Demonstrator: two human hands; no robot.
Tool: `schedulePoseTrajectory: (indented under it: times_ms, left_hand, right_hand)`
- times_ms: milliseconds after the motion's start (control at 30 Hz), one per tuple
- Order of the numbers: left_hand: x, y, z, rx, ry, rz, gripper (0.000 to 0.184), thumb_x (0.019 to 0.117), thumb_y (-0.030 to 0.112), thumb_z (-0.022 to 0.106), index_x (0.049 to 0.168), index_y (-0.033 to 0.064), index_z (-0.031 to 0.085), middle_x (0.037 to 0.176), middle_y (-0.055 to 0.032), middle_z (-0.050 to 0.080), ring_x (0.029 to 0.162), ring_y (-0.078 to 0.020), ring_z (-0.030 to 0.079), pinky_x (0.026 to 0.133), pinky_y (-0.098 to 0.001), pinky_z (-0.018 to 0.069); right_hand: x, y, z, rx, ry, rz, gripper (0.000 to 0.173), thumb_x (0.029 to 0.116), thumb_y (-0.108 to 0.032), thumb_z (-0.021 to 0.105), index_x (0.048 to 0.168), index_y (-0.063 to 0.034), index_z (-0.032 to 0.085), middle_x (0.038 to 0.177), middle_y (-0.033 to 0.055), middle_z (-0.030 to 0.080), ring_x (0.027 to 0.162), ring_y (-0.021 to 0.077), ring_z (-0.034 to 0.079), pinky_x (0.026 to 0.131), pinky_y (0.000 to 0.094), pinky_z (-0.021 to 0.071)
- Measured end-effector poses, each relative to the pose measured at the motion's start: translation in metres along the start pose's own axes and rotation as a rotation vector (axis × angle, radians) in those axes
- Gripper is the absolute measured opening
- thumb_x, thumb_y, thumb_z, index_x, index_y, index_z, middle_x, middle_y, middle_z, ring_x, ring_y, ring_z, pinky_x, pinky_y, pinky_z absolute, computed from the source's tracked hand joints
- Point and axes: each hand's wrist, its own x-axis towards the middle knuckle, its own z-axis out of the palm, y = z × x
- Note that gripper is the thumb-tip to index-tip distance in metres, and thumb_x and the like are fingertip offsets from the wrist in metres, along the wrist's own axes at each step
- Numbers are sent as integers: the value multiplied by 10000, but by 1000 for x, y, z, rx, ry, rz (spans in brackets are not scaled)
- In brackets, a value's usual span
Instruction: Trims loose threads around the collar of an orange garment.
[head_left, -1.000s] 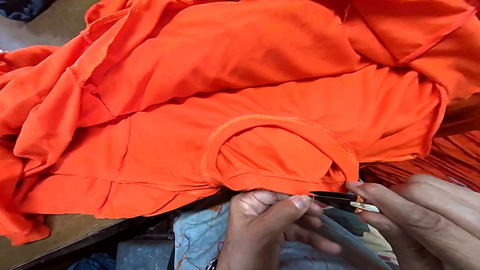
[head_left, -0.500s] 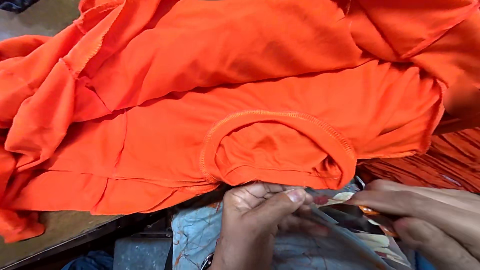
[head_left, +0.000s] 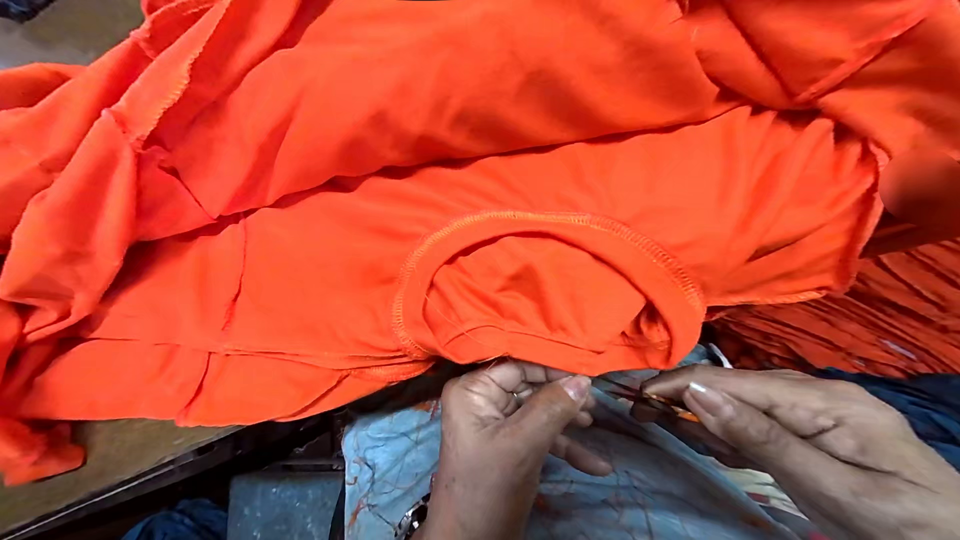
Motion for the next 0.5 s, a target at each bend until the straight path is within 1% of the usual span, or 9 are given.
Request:
schedulePoseTrajectory:
  times_ms: [100,233,333,400,500]
  left_hand:
    - [-1,0,-2,47,7,-7,102,967,-1,628,963,-70,703,844,-167,716,680,-197,731,595,-356,648]
    - [-1,0,-4,52,1,-45,108,973,13,629,986,-61,706,854,-165,708,687,-207,729,591,-361,647]
    - [1,-1,-5,40,-1,-53,114,973,18,631,994,-61,709,859,-173,711,692,-211,732,598,-367,649]
    - [3,-3,-6,52,20,-25,115,969,16,631,1001,-62,708,871,-170,710,695,-213,731,600,-369,649]
    - [8,-9,-12,76,29,55,124,946,25,671,1026,-63,705,936,-198,712,720,-251,732,628,-404,655]
  right_hand:
    - [5,-2,1,-146,13,-83,343,1091,-297,463,1054,-133,762,814,-67,676,652,-25,541,582,156,449]
    - [10,-1,4,-241,61,-169,347,1091,-338,462,1038,-156,752,851,-89,699,727,-30,609,649,155,508]
    - [15,-1,6,-288,91,-203,342,1085,-340,457,988,-172,738,827,-108,675,717,-47,586,632,141,487]
    - [15,-2,5,-291,73,-205,348,1090,-342,451,995,-161,733,821,-100,669,721,-45,587,633,141,485]
    - [13,-2,2,-264,50,-174,366,1096,-347,445,1033,-143,743,834,-85,685,717,-34,593,635,152,491]
